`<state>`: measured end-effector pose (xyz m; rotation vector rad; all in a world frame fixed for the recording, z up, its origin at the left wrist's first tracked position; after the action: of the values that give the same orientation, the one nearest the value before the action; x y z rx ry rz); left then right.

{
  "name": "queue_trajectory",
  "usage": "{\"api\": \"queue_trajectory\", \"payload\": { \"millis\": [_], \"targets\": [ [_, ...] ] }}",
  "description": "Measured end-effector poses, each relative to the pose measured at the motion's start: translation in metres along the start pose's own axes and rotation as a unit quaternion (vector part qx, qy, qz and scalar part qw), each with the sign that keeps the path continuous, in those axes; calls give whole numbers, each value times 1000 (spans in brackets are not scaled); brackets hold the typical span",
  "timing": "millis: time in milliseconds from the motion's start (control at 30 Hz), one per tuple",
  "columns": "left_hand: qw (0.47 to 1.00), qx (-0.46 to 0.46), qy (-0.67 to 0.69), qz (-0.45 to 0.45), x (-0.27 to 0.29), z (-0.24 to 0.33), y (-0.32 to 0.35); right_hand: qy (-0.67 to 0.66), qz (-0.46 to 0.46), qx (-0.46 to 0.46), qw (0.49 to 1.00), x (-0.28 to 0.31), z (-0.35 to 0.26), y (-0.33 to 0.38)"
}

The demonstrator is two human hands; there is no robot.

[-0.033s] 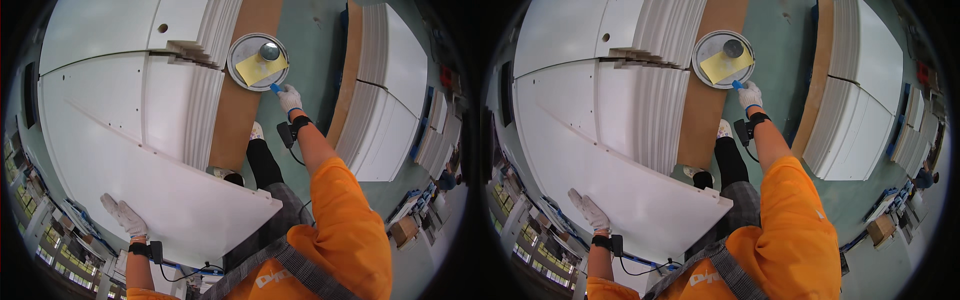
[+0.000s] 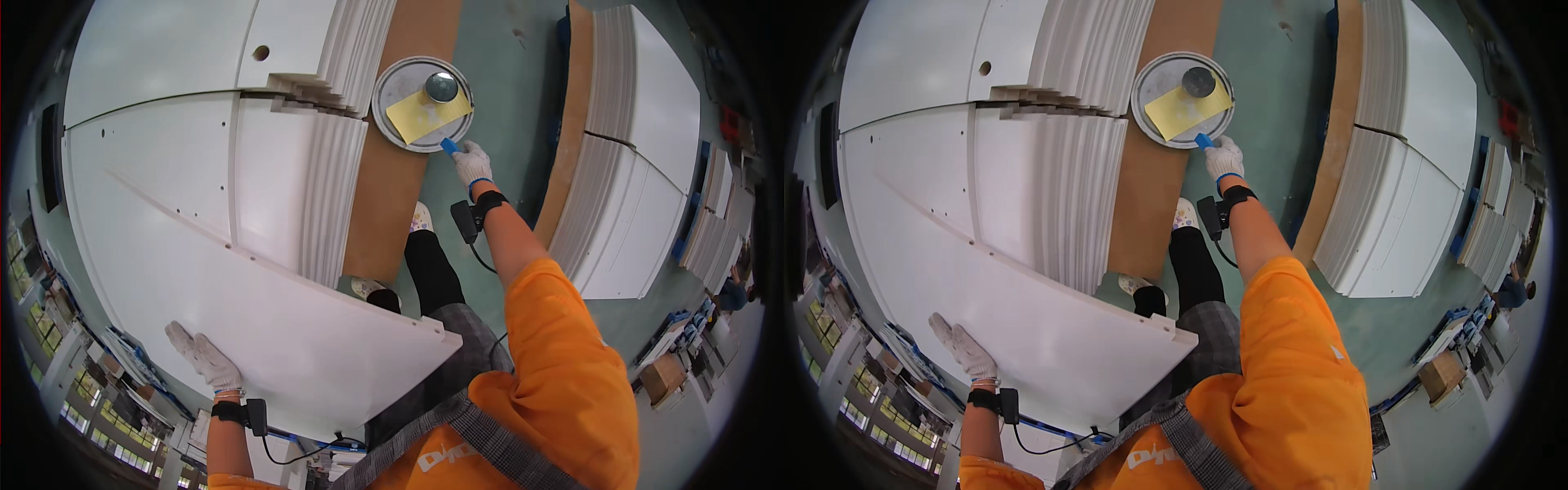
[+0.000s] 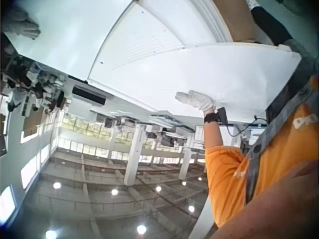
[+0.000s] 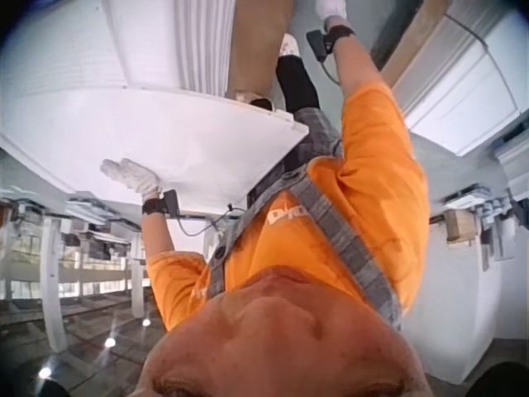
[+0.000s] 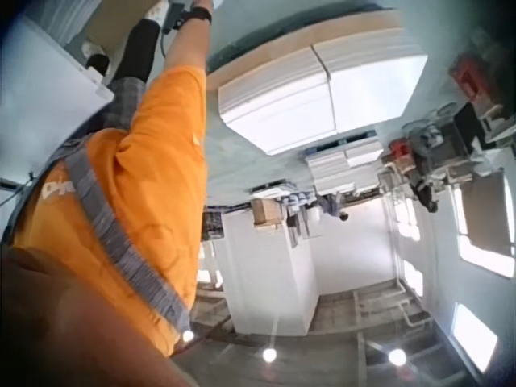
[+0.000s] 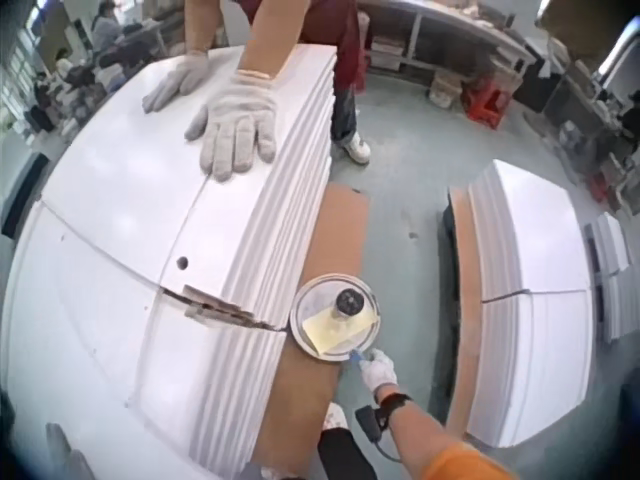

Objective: Aligning and applying adhesive to the edges of large white furniture panels on a workbench.

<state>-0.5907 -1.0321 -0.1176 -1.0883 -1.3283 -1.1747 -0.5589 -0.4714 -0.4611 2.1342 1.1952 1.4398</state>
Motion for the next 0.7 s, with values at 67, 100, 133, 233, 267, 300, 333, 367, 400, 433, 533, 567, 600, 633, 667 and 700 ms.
{"api": "queue_trajectory", "payload": {
  "millis": [67, 100, 133, 233, 267, 300, 333, 367, 400, 433, 533, 567, 600, 633, 667, 700],
  "targets": [
    [1000, 10, 9, -6, 2, 4, 0, -22, 0, -9, 1000, -15, 2, -9],
    [999, 24, 19, -13, 1, 4, 0, -31, 8, -8, 999, -23, 5, -14],
    [999, 39, 29, -19, 1, 3, -1, -40, 15, -8, 999, -32, 8, -19],
    [999, 21, 19, -24, 1, 4, 0, -45, 6, -25, 999, -55, 20, -35],
    [999, 20, 28, -25, 1, 5, 0, -52, 2, -25, 998, -62, 24, -40],
    [999, 18, 23, -20, -1, 7, -1, -67, 21, -24, 997, -64, 27, -45],
    [999, 31, 32, -23, -4, 9, -2, -82, 42, -23, 996, -65, 29, -50],
    [998, 49, 33, -26, -4, 6, -1, -83, 26, -3, 996, -69, 21, -44],
    [998, 50, 26, -19, 0, 3, 1, -91, 19, 0, 996, -71, 8, -34],
    [999, 38, 16, -24, 3, 0, 2, -269, 13, -31, 963, -73, -2, -22],
    [999, 30, 23, -17, 4, -2, 4, -530, -38, -46, 846, -35, -42, 6],
    [998, 44, 45, -18, 2, -2, 3, -573, -58, -44, 816, -17, -56, 18],
    [996, 57, 70, -20, -2, 1, 2, -574, -60, -34, 816, 6, -67, 28],
    [995, 59, 76, -13, -3, 4, 2, -587, -90, -10, 805, 28, -81, 39],
    [997, 50, 56, -14, -3, 6, 1, -598, -124, 12, 792, 42, -94, 48],
    [998, 42, 36, -16, -2, 6, 2, -597, -127, 20, 792, 53, -104, 56]
  ]
}}
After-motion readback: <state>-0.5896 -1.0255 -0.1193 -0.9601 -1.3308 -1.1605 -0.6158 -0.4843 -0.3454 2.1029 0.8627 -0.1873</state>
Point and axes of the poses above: each hand's wrist, its own y-axis away from the middle knuckle, its own x-axis out of the back of the hand, z = x × y, the point moved 5 cm from there along -y, towards the middle knuckle, and after that the axes turned 5 degrees about -y, right-handed, at the moved point
